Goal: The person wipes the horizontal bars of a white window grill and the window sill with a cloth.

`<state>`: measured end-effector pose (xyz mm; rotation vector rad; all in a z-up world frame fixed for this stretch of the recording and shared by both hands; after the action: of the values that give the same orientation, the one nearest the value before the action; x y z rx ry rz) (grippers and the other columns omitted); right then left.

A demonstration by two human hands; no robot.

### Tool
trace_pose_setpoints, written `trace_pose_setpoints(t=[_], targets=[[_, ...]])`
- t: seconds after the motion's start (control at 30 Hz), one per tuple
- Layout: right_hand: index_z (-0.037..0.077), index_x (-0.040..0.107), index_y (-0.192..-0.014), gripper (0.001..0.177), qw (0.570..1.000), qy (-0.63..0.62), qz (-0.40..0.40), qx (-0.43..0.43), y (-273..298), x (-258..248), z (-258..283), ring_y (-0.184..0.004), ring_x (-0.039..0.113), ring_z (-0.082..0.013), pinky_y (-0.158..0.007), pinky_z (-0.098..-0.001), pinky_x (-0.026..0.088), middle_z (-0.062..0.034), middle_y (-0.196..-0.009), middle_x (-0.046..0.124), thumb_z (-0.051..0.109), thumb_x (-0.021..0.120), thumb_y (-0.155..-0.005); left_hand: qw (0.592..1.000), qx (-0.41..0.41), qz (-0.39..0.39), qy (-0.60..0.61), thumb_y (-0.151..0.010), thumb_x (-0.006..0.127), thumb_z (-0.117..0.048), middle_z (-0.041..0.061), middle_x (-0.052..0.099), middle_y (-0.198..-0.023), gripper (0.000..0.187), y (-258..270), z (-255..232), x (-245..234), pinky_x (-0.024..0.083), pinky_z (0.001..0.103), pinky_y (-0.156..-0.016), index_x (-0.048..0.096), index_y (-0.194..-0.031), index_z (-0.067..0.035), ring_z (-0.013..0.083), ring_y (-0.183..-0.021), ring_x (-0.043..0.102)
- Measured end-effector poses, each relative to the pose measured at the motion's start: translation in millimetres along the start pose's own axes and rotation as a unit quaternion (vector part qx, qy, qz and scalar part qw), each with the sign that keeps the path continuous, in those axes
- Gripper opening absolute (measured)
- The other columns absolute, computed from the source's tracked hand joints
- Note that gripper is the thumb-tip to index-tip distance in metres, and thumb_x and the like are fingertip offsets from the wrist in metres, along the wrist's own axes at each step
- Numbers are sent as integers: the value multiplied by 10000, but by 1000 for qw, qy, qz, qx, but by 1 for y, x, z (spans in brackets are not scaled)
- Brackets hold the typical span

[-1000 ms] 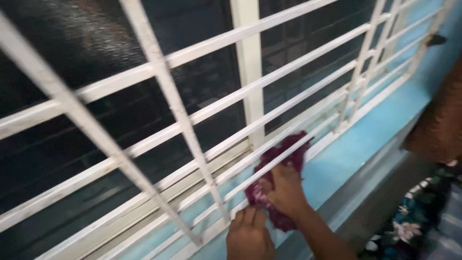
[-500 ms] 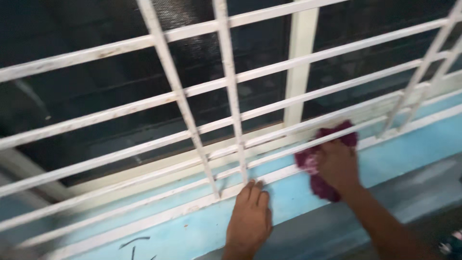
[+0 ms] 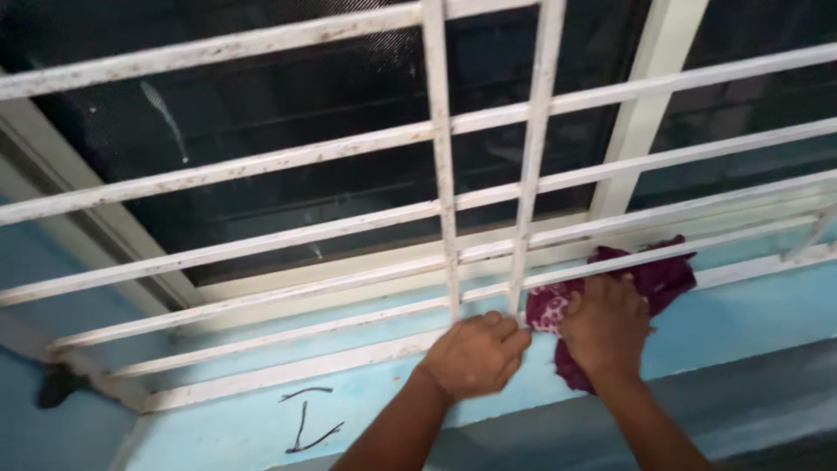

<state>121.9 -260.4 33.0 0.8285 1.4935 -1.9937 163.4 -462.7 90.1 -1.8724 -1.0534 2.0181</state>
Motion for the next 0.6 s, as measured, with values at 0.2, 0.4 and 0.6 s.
trace_pose_setpoints(t=[0.2, 0.4, 0.6], targets=[[9, 627, -1274, 466, 999, -15, 19, 28, 2, -17, 26, -1327, 532, -473, -1097, -613, 387, -251, -1274, 652, 283, 624, -897, 988, -133, -64, 53, -918, 657, -162, 124, 667, -609, 86, -11, 10, -77, 513, 451, -518, 660, -892, -80, 327, -500, 624], [5, 660, -1236, 434, 1000, -6, -5, 29, 7, -15, 20, -1331, 545, -476, -1115, -589, 403, -263, -1260, 656, 307, 621, -925, 942, -199, -269, 36, -924, 611, -108, 84, 665, -709, 137, 51, 3, -151, 478, 358, -485, 664, -804, -68, 227, -513, 597], [-2, 682, -1202, 428, 998, -45, -42, 22, 12, -14, 15, -1241, 572, -520, -1042, -595, 446, -354, -1286, 633, 322, 635, -927, 905, -342, -247, -54, -843, 669, -90, 108, 672, -839, 45, 156, -12, -126, 487, 438, -699, 698, -862, -60, 305, -779, 604]])
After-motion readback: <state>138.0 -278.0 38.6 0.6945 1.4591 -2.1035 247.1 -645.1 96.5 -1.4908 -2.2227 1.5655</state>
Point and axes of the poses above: each hand's wrist, its own y-axis away from the middle knuckle, its own x-axis out of the palm, z = x × y, the point moved 6 cm from there along -y, towards the middle knuckle
